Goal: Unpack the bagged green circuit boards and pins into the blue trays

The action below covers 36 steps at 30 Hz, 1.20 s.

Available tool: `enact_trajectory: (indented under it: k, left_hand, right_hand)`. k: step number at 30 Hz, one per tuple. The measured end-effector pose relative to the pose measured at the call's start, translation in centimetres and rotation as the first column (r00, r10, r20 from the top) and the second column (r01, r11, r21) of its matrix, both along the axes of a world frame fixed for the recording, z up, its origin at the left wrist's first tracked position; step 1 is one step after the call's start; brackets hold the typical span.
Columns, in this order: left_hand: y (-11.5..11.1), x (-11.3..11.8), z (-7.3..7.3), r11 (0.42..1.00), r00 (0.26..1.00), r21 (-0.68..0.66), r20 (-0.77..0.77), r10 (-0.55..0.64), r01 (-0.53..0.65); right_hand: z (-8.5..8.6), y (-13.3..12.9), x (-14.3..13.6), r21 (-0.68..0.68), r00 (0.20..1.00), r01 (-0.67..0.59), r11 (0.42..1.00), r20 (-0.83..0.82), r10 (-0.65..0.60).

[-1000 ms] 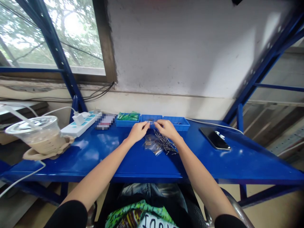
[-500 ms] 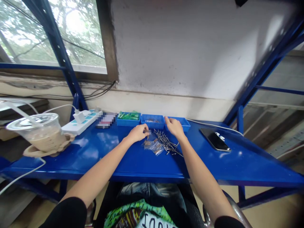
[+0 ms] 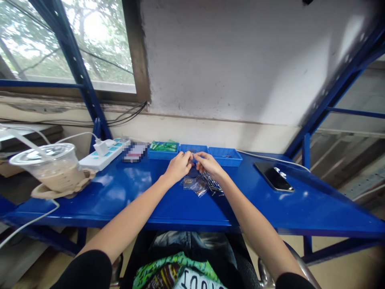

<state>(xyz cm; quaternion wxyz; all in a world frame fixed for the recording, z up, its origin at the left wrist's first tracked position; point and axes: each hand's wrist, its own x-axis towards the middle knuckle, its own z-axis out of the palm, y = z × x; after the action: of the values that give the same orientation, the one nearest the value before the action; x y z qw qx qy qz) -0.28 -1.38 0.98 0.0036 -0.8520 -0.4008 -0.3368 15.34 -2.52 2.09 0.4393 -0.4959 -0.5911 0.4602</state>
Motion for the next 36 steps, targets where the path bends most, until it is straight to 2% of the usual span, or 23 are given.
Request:
enact_trajectory:
  k: [4,9,12,14,15,16,18,20,21,22,24,26,28,29,30,33,35,36]
  left_hand:
    - [0.0,-0.1,0.2,0.999,1.0,0.04,-0.016,0.0,0.0]
    - [0.4,-0.4,0.2,0.996,0.999,0.079,0.036,-0.04,0.037]
    - [0.9,-0.3,-0.2,0.999,0.99,0.021,0.134,-0.051,0.048]
    - [1.3,-0.1,-0.6,0.982,0.976,-0.16,0.21,-0.06,0.095]
    - [1.5,0.1,-0.8,0.946,0.963,-0.29,0.262,-0.063,0.141]
    - [1.6,0.3,-0.9,0.882,0.943,-0.426,0.328,-0.056,0.201]
    - [1.7,0.5,-1.1,0.704,0.874,-0.625,0.487,0.011,0.339]
    - [1.8,0.7,-1.0,0.567,0.772,-0.685,0.623,0.128,0.459]
    - [1.8,0.7,-0.9,0.533,0.721,-0.684,0.668,0.184,0.498]
    - [1.8,0.7,-0.9,0.523,0.68,-0.675,0.698,0.224,0.521]
    - [1.9,0.4,-0.7,0.567,0.64,-0.653,0.721,0.264,0.502]
    - [2.0,0.2,-0.7,0.708,0.659,-0.591,0.714,0.237,0.386]
    - [1.9,-0.1,-0.6,0.881,0.736,-0.425,0.661,0.146,0.207]
    - [1.8,-0.2,-0.6,0.942,0.788,-0.309,0.609,0.091,0.13]
    - [1.6,-0.3,-0.5,0.979,0.838,-0.188,0.545,0.038,0.078]
    - [0.8,-0.2,-0.2,0.997,0.934,0.062,0.351,-0.062,0.043]
    - [0.4,0.0,-0.1,0.99,0.962,0.131,0.258,-0.091,0.059]
    - [0.3,0.1,-0.1,0.988,0.97,0.138,0.222,-0.099,0.07]
  right_hand:
    - [-0.2,0.0,-0.8,0.031,0.997,-0.051,0.998,-0.057,0.053]
    - [-1.6,0.7,-1.6,0.178,0.972,0.124,0.976,-0.219,-0.083]
    - [-2.0,1.4,-1.0,0.308,0.941,0.325,0.894,-0.203,-0.272]
    - [-1.8,1.7,-0.4,0.378,0.915,0.404,0.833,-0.167,-0.368]
    - [-1.6,1.8,-0.1,0.395,0.913,0.407,0.824,-0.146,-0.381]
    - [-1.4,1.8,0.2,0.404,0.919,0.391,0.827,-0.123,-0.375]
    - [-1.1,1.6,0.4,0.419,0.942,0.323,0.849,-0.06,-0.33]
    - [-0.9,1.3,0.2,0.483,0.955,0.235,0.843,0.044,-0.292]
    - [-0.8,1.1,0.0,0.534,0.954,0.182,0.825,0.108,-0.28]
    - [-0.8,0.8,-0.2,0.587,0.948,0.119,0.801,0.173,-0.268]
    - [-0.8,0.3,-0.7,0.665,0.927,0.007,0.746,0.275,-0.254]
    - [-0.7,0.0,-1.0,0.68,0.91,-0.005,0.733,0.307,-0.278]
    - [-0.6,-0.1,-1.0,0.622,0.909,0.101,0.777,0.261,-0.326]
    - [-0.5,-0.1,-1.0,0.56,0.919,0.167,0.812,0.21,-0.334]
    - [-0.5,0.0,-1.0,0.48,0.935,0.22,0.849,0.144,-0.324]
    - [-0.3,0.4,-0.8,0.245,0.965,0.261,0.934,-0.072,-0.251]
    - [-0.1,0.5,-0.7,0.182,0.955,0.283,0.942,-0.145,-0.259]
    - [0.1,0.4,-0.5,0.196,0.946,0.314,0.929,-0.152,-0.288]
